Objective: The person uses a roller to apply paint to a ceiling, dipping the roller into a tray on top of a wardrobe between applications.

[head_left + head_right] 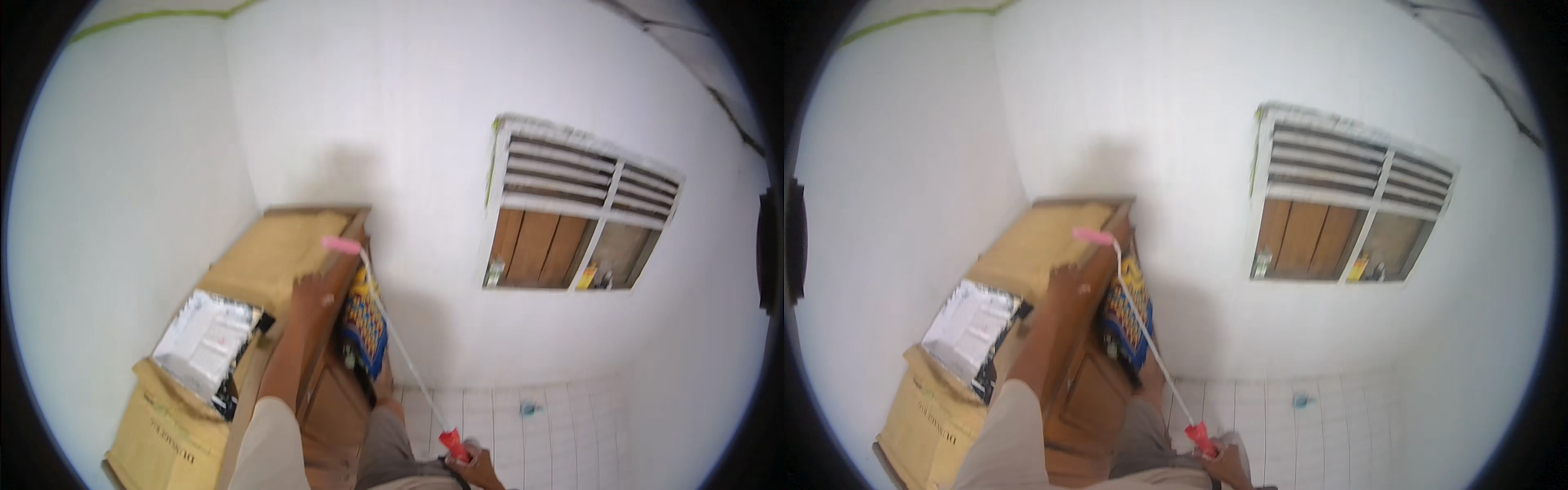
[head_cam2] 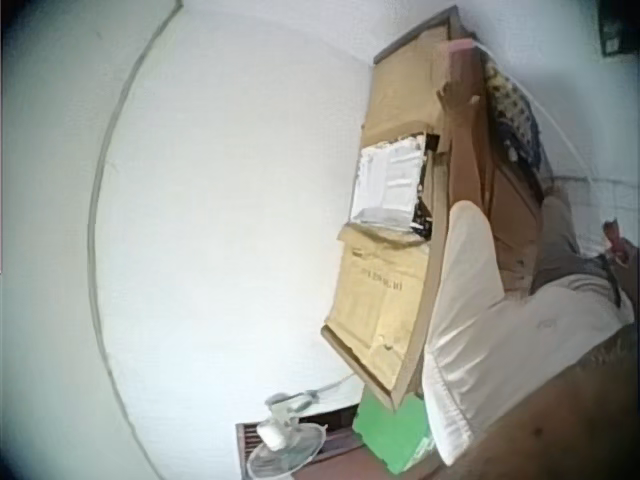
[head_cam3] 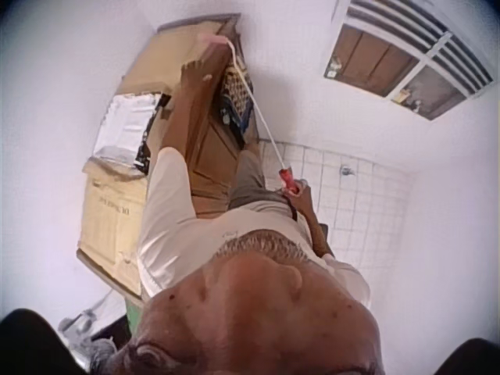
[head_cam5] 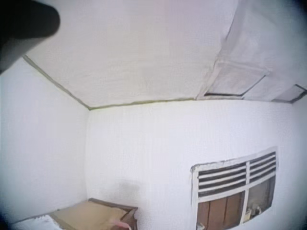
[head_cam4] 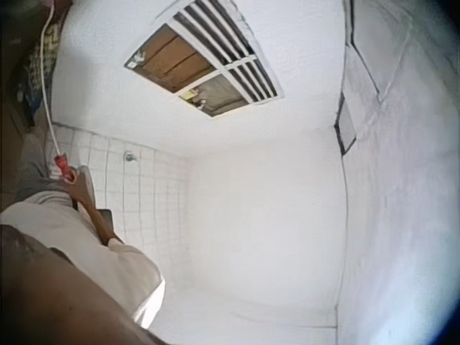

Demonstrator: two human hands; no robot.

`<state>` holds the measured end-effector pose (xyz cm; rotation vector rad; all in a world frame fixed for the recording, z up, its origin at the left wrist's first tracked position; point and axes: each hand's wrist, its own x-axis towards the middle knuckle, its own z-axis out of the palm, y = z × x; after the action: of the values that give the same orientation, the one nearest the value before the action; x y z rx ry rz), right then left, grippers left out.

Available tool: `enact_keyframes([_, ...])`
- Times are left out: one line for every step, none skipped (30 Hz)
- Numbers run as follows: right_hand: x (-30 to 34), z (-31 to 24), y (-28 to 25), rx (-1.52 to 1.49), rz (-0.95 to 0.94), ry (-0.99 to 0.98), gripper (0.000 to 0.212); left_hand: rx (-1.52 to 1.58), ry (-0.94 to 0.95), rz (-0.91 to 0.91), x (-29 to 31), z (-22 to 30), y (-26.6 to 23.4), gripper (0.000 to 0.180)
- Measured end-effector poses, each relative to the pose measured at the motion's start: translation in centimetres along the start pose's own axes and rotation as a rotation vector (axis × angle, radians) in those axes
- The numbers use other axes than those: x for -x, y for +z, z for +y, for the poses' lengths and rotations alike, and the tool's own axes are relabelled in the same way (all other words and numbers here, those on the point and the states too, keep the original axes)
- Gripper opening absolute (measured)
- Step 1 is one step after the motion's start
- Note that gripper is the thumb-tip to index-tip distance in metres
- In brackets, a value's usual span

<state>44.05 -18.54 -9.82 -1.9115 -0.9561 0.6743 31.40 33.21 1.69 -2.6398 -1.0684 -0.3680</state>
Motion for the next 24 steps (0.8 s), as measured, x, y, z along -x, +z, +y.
enact_keyframes([-0.7, -1.0, 0.8, 0.005, 0.012, -0.147, 0.026, 0.032, 0.023, 0.296, 3.1, -3.4, 3.5, 0.058])
enact_keyframes([-0.5, -0.8, 1.3, -0.015, 0.118, -0.225, 0.017, 0.176, 0.049, 0.328, 2.6, -0.1, 2.4, 0.057])
enact_keyframes([-0.6, -0.8, 1.3, -0.038, 0.081, -0.106, 0.020, 0.174, 0.130, 0.396, 3.4, 2.2, 1.0, 0.052])
enact_keyframes([-1.2, -1.6, 1.0, -0.044, 0.114, -0.147, 0.020, 0.283, 0.170, 0.143, 4.6, 3.5, -2.7, 0.046])
enact_keyframes([-1.2, -2.4, 0.9, -0.143, 0.068, -0.067, 0.019, 0.438, 0.250, -0.195, 5.5, 5.0, -5.5, 0.048])
enact_keyframes([-1.3, -3.7, 0.9, -0.219, -0.034, -0.016, 0.018, 0.547, 0.333, -0.226, 8.3, 3.1, -1.3, 0.051])
enact_keyframes([-1.2, -5.3, 0.3, -0.230, -0.048, -0.004, 0.017, 0.513, 0.401, -0.487, 10.0, 5.2, -5.1, 0.052])
enact_keyframes([-2.1, -5.4, 0.8, -0.216, -0.064, -0.044, 0.017, 0.591, 0.428, -0.563, 12.2, 4.1, -1.7, 0.061])
enact_keyframes([-2.9, -4.1, 1.3, -0.207, -0.067, -0.043, 0.016, 0.545, 0.417, -0.681, 13.0, 5.0, -2.7, 0.060])
enact_keyframes([-3.4, -3.5, 1.6, -0.198, -0.073, -0.039, 0.016, 0.497, 0.402, -0.801, 14.7, 5.9, -4.3, 0.059])
enact_keyframes([-3.4, -4.8, 1.6, -0.197, -0.071, -0.084, 0.015, 0.563, 0.414, -0.654, 16.8, 5.4, -3.6, 0.053])
enact_keyframes([-3.1, -6.5, 1.2, -0.191, -0.068, -0.089, 0.015, 0.619, 0.436, -0.504, 18.8, 5.1, -2.8, 0.051])
enact_keyframes([-2.7, -8.3, 0.8, -0.221, -0.097, -0.035, 0.015, 0.623, 0.405, -0.480, 21.0, 4.8, -2.2, 0.050])
enact_keyframes([-2.3, -9.2, 0.8, -0.250, -0.129, 0.021, 0.016, 0.593, 0.354, -0.521, 22.3, 4.4, -1.9, 0.050])
enact_keyframes([-2.4, -9.4, 1.1, -0.241, -0.131, 0.020, 0.016, 0.568, 0.315, -0.566, 23.5, 4.0, -1.4, 0.050])
enact_keyframes([-2.4, -9.6, 1.3, -0.252, -0.152, -0.029, 0.016, 0.548, 0.281, -0.595, 24.4, 3.6, -1.1, 0.050])
enact_keyframes([-2.4, -9.9, 1.6, -0.263, -0.170, -0.077, 0.017, 0.532, 0.262, -0.615, 25.0, 3.2, -0.8, 0.050])
enact_keyframes([-2.1, -10.3, 1.9, -0.255, -0.168, -0.079, 0.017, 0.519, 0.249, -0.630, 25.5, 2.9, -0.6, 0.050])
enact_keyframes([-1.4, -11.5, 2.1, -0.296, -0.172, -0.112, 0.019, 0.520, 0.242, -0.640, 26.1, 2.8, -0.4, 0.050])
enact_keyframes([-0.9, -12.3, 2.1, -0.337, -0.177, -0.146, 0.021, 0.508, 0.223, -0.650, 26.6, 2.5, -0.3, 0.050])
enact_keyframes([-0.8, -12.8, 1.9, -0.305, -0.213, -0.132, 0.025, 0.502, 0.217, -0.656, 26.9, 2.4, -0.2, 0.050])
enact_keyframes([-1.1, -13.2, 1.8, -0.300, -0.214, -0.142, 0.025, 0.494, 0.207, -0.663, 27.0, 2.1, -0.3, 0.050])
enact_keyframes([-1.3, -13.4, 1.5, -0.199, -0.135, -0.238, 0.026, 0.493, 0.212, -0.669, 26.9, 2.3, -0.3, 0.050])
enact_keyframes([-1.4, -13.2, 1.5, -0.094, -0.072, -0.316, 0.027, 0.492, 0.220, -0.689, 27.3, 2.5, 0.0, 0.051])
